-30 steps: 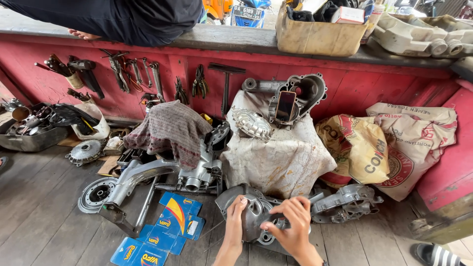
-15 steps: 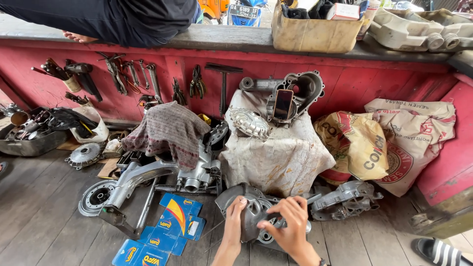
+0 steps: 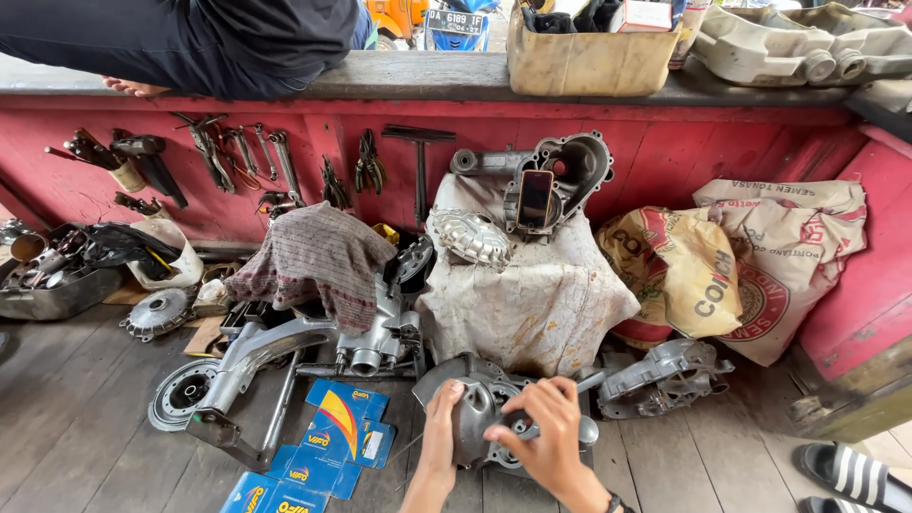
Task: The person sits on the floor and cleans a metallic engine casing using a small metal tool. They scrape the interior surfaces and edges of the part, rotating it to access different areas while surrounded by other disassembled engine components.
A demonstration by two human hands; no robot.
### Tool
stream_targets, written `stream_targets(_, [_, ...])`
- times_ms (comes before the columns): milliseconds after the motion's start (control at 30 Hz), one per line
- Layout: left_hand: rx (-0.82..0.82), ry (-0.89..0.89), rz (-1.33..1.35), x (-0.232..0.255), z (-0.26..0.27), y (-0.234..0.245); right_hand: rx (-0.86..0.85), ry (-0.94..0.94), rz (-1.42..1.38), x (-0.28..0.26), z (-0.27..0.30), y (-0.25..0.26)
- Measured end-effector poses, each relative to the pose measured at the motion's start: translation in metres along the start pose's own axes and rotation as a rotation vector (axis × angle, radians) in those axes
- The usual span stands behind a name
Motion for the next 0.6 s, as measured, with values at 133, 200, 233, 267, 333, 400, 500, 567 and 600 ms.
stream_targets(133, [-0.096,-0.148,0.106,0.003,-0.013,0.004,-0.058,0.069,-0.028,-0.014,0.004,-0.006])
stream_targets(200, [-0.031,-0.090,0.062,0.007,-0.002,0.004,-0.033,0.130,-0.011,-0.018,-0.001,-0.001])
stream_targets(233, [-0.027,-0.087,0.060,0.011,0.004,0.002,-0.035,0.126,-0.014,-0.015,-0.001,0.000])
stream_targets(267, [-0.014,0.001,-0.003,0.009,0.011,0.000,-0.027,0.084,-0.008,-0.009,-0.003,0.003])
stream_targets(333, [-0.005,0.090,-0.070,-0.005,0.006,0.002,-0.017,0.038,0.001,0.000,-0.004,0.005])
stream_targets(400, [-0.190,-0.166,-0.108,-0.011,-0.014,-0.001,-0.005,-0.021,0.054,0.011,-0.004,0.007])
stream_targets(500, [-0.125,-0.102,-0.107,-0.010,-0.008,-0.002,-0.032,-0.049,0.014,0.015,0.001,0.002])
stream_targets(567, [-0.107,-0.103,-0.063,-0.005,-0.008,-0.002,-0.108,-0.050,-0.019,0.017,0.016,-0.009])
stream_targets(600, [-0.090,-0.107,-0.028,-0.002,-0.007,0.001,-0.176,-0.054,-0.053,0.016,0.024,-0.018])
Point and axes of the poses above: each hand's wrist, its own z-axis away from the middle knuckle, its own y-axis out of the back of the hand, x = y × z, the point moved 7 cm from there along -z, towards the middle knuckle, and after that the axes turned 5 degrees about -x, right-handed, at the moved point
